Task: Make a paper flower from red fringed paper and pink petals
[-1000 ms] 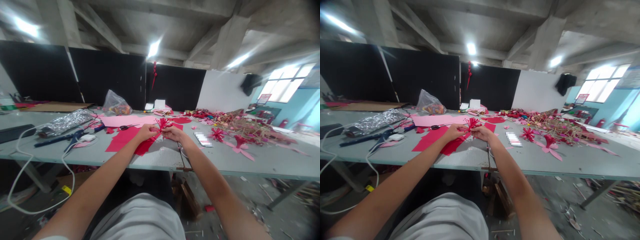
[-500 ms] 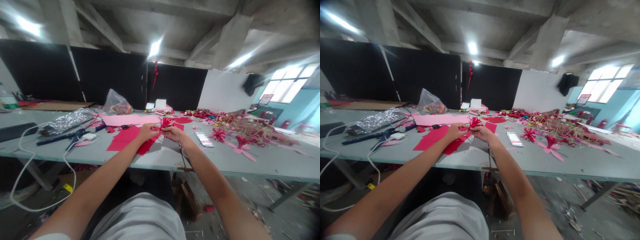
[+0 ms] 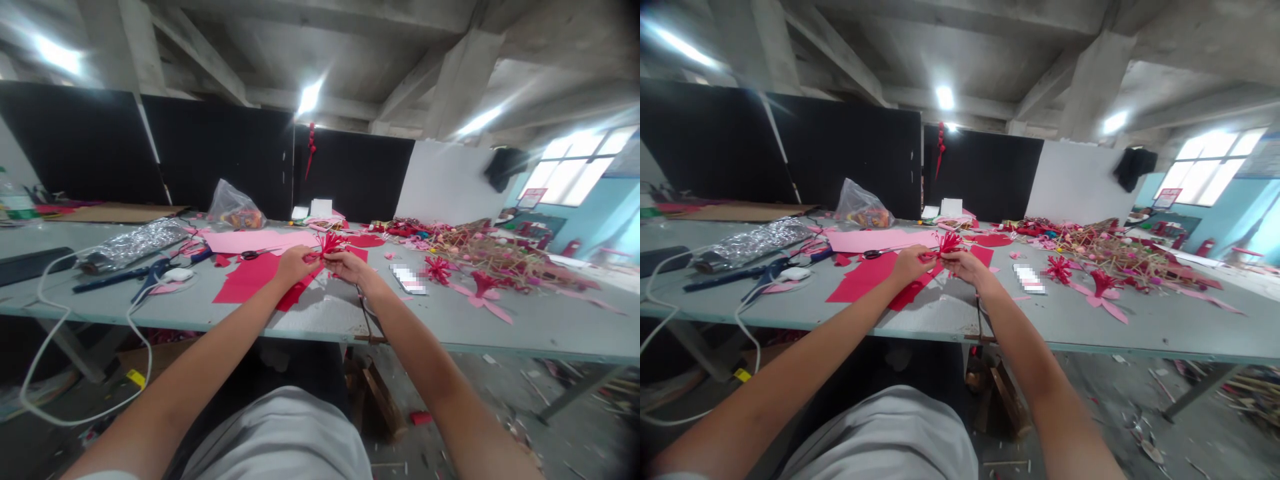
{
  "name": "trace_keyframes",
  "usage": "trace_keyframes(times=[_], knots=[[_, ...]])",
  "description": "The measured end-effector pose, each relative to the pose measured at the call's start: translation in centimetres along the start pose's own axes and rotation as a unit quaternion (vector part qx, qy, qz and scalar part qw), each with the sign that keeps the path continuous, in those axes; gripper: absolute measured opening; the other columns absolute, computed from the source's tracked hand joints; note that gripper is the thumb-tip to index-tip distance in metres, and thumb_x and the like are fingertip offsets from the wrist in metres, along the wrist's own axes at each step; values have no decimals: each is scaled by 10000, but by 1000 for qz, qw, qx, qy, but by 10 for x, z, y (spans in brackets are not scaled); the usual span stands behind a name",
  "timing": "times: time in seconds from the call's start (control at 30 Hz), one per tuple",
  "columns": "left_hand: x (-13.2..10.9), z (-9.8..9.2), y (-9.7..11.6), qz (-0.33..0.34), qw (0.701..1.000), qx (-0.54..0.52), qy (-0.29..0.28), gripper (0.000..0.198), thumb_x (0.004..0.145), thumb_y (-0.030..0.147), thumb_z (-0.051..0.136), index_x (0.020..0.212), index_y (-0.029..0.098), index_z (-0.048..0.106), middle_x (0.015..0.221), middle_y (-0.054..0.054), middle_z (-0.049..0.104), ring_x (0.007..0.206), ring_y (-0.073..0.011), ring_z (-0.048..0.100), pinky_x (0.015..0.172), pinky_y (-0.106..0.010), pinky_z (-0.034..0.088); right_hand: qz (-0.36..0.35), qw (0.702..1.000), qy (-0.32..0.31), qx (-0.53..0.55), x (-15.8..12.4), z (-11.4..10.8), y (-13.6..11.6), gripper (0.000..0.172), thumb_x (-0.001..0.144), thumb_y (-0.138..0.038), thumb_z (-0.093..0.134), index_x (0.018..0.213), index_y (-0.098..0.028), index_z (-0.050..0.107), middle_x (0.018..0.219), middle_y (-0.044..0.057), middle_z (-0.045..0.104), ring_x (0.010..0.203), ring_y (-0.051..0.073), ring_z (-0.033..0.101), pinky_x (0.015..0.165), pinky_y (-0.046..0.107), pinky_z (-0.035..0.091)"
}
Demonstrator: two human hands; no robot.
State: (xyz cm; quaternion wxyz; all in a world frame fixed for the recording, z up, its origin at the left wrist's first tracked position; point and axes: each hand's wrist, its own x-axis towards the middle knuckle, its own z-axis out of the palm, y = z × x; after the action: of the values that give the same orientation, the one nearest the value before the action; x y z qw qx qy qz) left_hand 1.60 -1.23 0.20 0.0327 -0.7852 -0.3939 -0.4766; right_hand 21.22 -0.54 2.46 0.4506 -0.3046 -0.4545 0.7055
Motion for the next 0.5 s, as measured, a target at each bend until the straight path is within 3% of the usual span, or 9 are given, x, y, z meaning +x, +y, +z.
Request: trace_keyframes(times=[0.5], knots=[[0,3,-4,-11,998,-45,29,110,816,285,705,837,192,760,829,-56,733,791,-205,660,755,-302,490,-9,1000,-10,-6,5,-4,2,141,823,2,713,809,-136,740,766,42,776,713,122,734,831,217,598]])
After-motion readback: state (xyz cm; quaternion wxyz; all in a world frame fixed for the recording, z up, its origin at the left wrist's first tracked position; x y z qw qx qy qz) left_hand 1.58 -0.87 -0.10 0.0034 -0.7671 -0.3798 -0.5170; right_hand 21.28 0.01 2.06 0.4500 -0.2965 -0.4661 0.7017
